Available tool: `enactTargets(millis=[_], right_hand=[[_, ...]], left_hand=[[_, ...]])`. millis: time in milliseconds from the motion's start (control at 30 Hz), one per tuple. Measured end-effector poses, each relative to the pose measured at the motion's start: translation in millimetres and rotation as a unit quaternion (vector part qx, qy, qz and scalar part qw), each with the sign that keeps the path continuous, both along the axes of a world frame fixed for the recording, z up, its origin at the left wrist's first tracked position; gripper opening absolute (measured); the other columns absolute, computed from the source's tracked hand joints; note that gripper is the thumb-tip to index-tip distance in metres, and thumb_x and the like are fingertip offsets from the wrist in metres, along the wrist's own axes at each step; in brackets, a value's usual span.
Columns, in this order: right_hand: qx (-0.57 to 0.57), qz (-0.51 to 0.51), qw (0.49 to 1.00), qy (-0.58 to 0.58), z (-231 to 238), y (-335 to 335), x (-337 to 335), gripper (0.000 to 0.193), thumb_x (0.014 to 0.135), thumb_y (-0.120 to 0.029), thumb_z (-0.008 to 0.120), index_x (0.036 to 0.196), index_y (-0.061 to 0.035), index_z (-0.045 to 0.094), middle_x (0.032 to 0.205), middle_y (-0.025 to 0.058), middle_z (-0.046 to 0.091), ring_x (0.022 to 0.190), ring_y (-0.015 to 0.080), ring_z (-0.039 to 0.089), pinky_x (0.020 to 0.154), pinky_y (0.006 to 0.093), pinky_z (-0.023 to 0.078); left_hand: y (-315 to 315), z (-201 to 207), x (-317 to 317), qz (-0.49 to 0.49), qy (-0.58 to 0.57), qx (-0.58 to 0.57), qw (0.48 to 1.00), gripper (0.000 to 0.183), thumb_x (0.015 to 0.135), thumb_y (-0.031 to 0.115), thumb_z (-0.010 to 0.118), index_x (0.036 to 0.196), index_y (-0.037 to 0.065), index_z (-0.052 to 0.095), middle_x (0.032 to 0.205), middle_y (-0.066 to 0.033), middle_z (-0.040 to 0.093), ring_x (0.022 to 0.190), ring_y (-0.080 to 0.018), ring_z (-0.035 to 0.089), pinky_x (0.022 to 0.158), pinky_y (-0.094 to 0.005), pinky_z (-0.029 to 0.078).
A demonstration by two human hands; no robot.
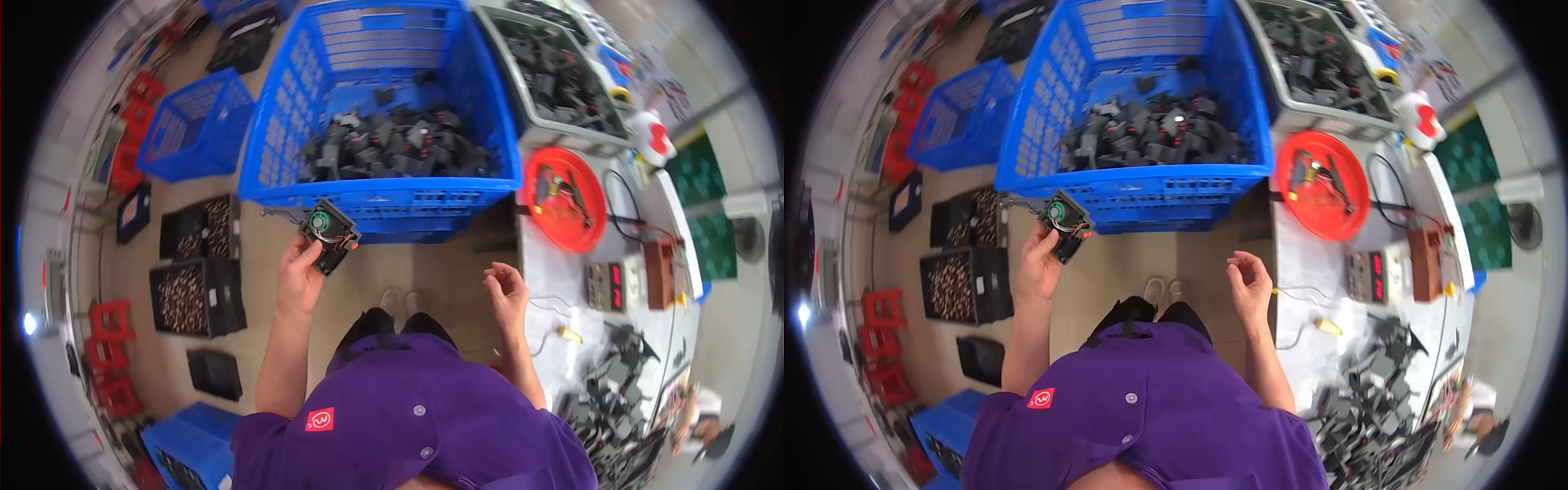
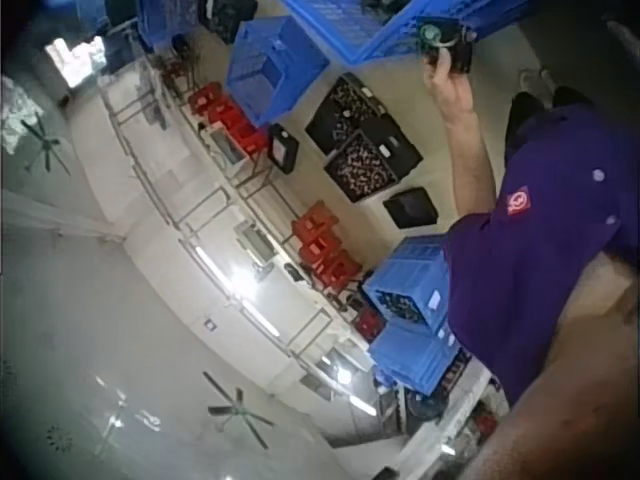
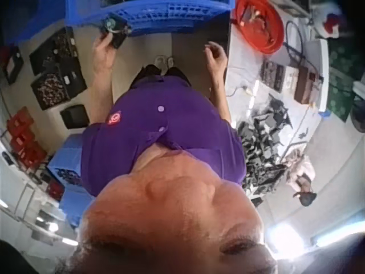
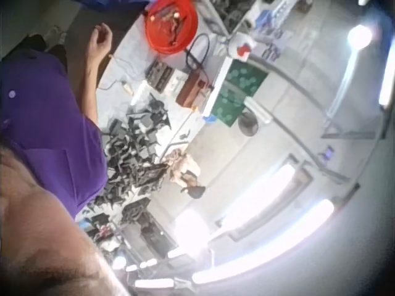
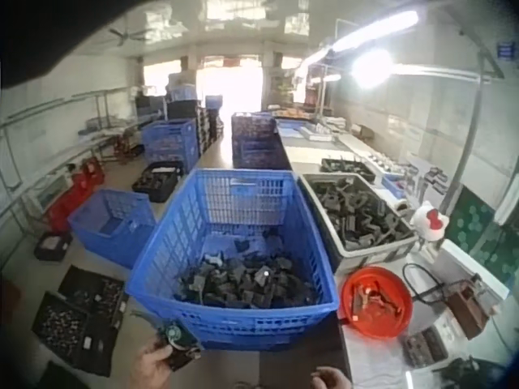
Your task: Assemble electronic parts into plastic housings using handheld testing and fastening tools.
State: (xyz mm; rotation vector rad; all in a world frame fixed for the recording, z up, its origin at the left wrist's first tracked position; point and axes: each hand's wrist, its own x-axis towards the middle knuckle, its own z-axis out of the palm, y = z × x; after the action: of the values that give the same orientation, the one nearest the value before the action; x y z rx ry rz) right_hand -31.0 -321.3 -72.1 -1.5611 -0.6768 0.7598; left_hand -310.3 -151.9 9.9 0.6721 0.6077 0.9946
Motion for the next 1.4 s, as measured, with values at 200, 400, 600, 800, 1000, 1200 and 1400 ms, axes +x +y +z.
enactTargets(millis=[200,400,600,800,1000,1200,1400], right_hand=[[0.043,0.127,0.99,-0.04,12,121,-58,0.016,0.082,-0.001,0.056,0.098,0.0004,0.056,0.085,0.0028,0.062,0.075,0.0063,0.056,0.07,0.0198,0.045],[0.104,0.116,0.982,-0.11,-9,236,-149,0.015,0.08,0.0,0.056,0.095,-0.0015,0.058,0.084,0.0029,0.06,0.076,0.0077,0.056,0.07,0.0214,0.045],[0.063,-0.046,0.942,-0.325,-59,320,-210,0.023,0.078,-0.004,0.058,0.101,-0.002,0.059,0.09,0.0086,0.062,0.082,0.0158,0.058,0.076,0.0267,0.045],[-0.06,-0.173,0.914,-0.361,-37,360,-246,0.026,0.08,-0.014,0.059,0.104,-0.0054,0.056,0.081,0.0056,0.063,0.07,0.0156,0.059,0.067,0.0283,0.046],[-0.193,-0.2,0.872,-0.403,-34,384,-260,0.026,0.078,-0.015,0.058,0.103,-0.0085,0.055,0.08,0.005,0.063,0.071,0.0203,0.06,0.065,0.033,0.047],[-0.119,-0.187,0.857,-0.465,-3,477,-264,0.027,0.075,-0.003,0.057,0.103,-0.0041,0.055,0.072,0.0074,0.059,0.063,0.018,0.058,0.061,0.0285,0.048],[0.005,-0.19,0.941,-0.279,42,697,-282,0.023,0.081,-0.006,0.057,0.103,-0.0015,0.057,0.077,0.0059,0.063,0.069,0.0083,0.058,0.063,0.0232,0.047]], left_hand=[[11,-13,-107,0.16,0.03,-0.011,0.987,0.038,0.084,0.001,0.047,0.121,-0.001,0.04,0.115,-0.0121,0.052,0.107,-0.024,0.052,0.094,-0.0367,0.041],[53,-33,-250,0.289,0.002,-0.004,0.957,0.038,0.084,0.0,0.046,0.122,0.001,0.041,0.118,-0.0097,0.051,0.108,-0.0202,0.051,0.094,-0.0336,0.04],[114,-37,-403,0.363,0.029,-0.009,0.931,0.043,0.083,-0.004,0.045,0.126,-0.001,0.037,0.121,-0.0111,0.048,0.11,-0.0233,0.049,0.097,-0.0373,0.037],[199,-42,-504,0.351,0.032,-0.04,0.935,0.041,0.082,-0.004,0.049,0.121,-0.002,0.041,0.115,-0.0111,0.052,0.105,-0.0234,0.052,0.092,-0.0345,0.041],[338,-56,-502,0.256,0.0,-0.04,0.966,0.039,0.083,-0.002,0.048,0.121,0.002,0.043,0.115,-0.0104,0.053,0.104,-0.0224,0.053,0.093,-0.0354,0.041],[492,-65,-466,0.144,-0.002,-0.093,0.985,0.042,0.082,-0.004,0.045,0.123,-0.001,0.039,0.118,-0.0135,0.049,0.107,-0.0264,0.051,0.094,-0.0396,0.041],[686,-22,-417,0.05,0.019,-0.044,0.998,0.043,0.081,-0.002,0.048,0.123,0.002,0.039,0.118,-0.013,0.05,0.106,-0.0263,0.051,0.093,-0.0402,0.04]])
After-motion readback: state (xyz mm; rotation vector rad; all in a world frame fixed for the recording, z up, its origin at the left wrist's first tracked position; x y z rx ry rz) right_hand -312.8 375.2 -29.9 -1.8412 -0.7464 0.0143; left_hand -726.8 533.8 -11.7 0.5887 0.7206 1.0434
